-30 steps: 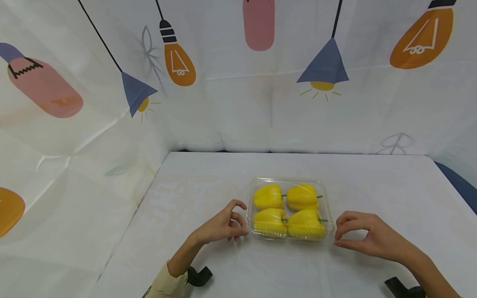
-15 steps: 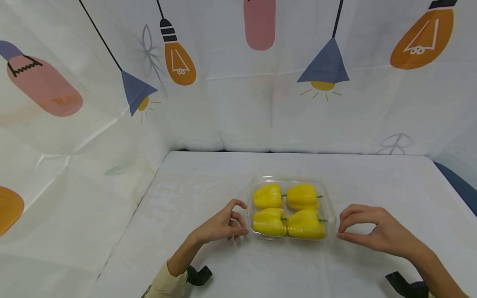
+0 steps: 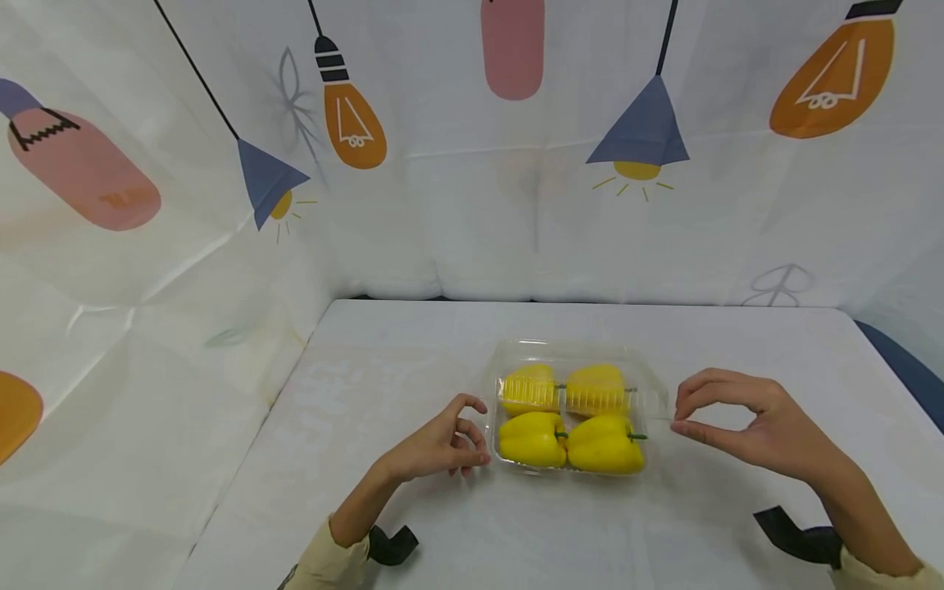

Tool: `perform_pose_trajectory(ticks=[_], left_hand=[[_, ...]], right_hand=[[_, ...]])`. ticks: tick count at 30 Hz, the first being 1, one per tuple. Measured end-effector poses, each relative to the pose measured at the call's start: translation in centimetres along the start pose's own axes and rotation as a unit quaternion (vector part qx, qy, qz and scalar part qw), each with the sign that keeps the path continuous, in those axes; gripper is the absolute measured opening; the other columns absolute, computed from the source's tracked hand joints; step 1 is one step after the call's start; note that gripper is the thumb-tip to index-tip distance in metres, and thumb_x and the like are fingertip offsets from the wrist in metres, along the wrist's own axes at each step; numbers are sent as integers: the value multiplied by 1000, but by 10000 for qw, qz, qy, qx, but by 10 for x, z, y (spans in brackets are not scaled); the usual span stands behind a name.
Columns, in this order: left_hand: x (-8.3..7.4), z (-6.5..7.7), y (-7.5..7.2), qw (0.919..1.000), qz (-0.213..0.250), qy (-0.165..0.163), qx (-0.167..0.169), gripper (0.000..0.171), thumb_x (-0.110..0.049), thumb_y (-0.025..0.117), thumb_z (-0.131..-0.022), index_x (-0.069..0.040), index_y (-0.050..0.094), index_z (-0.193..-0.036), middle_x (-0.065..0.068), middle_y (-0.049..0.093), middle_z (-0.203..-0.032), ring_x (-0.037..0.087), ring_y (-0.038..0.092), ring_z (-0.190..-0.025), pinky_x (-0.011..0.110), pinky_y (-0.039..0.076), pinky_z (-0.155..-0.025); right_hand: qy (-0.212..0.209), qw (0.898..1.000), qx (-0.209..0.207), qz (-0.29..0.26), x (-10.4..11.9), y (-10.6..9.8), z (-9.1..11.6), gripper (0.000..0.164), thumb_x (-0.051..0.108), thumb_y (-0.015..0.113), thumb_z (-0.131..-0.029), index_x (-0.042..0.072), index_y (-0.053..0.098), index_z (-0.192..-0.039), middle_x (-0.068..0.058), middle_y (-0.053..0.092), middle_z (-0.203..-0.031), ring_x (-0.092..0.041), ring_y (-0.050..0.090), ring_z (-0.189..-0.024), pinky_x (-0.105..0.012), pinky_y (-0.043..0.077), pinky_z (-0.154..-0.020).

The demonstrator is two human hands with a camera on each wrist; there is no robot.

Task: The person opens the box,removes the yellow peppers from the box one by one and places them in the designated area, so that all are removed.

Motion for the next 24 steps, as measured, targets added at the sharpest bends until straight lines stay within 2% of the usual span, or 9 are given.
perform_pose_trajectory(ticks=[6,10,14,18,24], left_hand=[[-1,1,0,10000,-30,-15,13,61,-14,69,-86,-9,28,-132,10,63,-90,36,61,-67,27,47,-54],[0,0,0,10000,-3,-5,1,61,-14,68,-87,-10,28,-132,10,63,-91,35,61,-66,27,47,-54],[0,0,0,10000,23,-1,-22,61,-13,68,-87,-10,28,-133,10,63,-90,33,60,-65,27,47,-53],[-1,1,0,10000,3,-8,-33,61,-13,68,-87,-10,28,-133,9,63,-90,32,60,-65,28,47,-53],[-2,0,0,10000,-35,9,21,60,-13,68,-87,-9,28,-132,10,63,-90,32,60,-64,28,47,-54]], right_hand=[[155,9996,-174,159,-15,-8,-5,50,-20,79,-55,16,68,-88,3,65,-86,-7,57,-82,-11,42,-81],[252,9993,-222,181,-21,-13,-11,49,-19,78,-58,15,67,-91,3,65,-87,-7,56,-80,-12,44,-77],[178,9992,-324,158,-25,-16,-18,49,-20,76,-60,12,67,-94,1,64,-89,-7,56,-79,-13,46,-73],[287,9974,-610,244,-30,-21,-26,45,-20,75,-64,9,67,-98,0,65,-90,-7,57,-80,-12,46,-74],[736,9898,-1133,459,-41,-26,-37,35,-14,72,-72,6,67,-101,2,65,-95,-4,58,-86,-8,44,-77]])
Point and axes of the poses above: each hand's wrist, its own z-axis away from the middle knuckle, its own y-axis out of the palm, x = y × z, the point moved 5 cm from there along -z, towards the middle knuckle
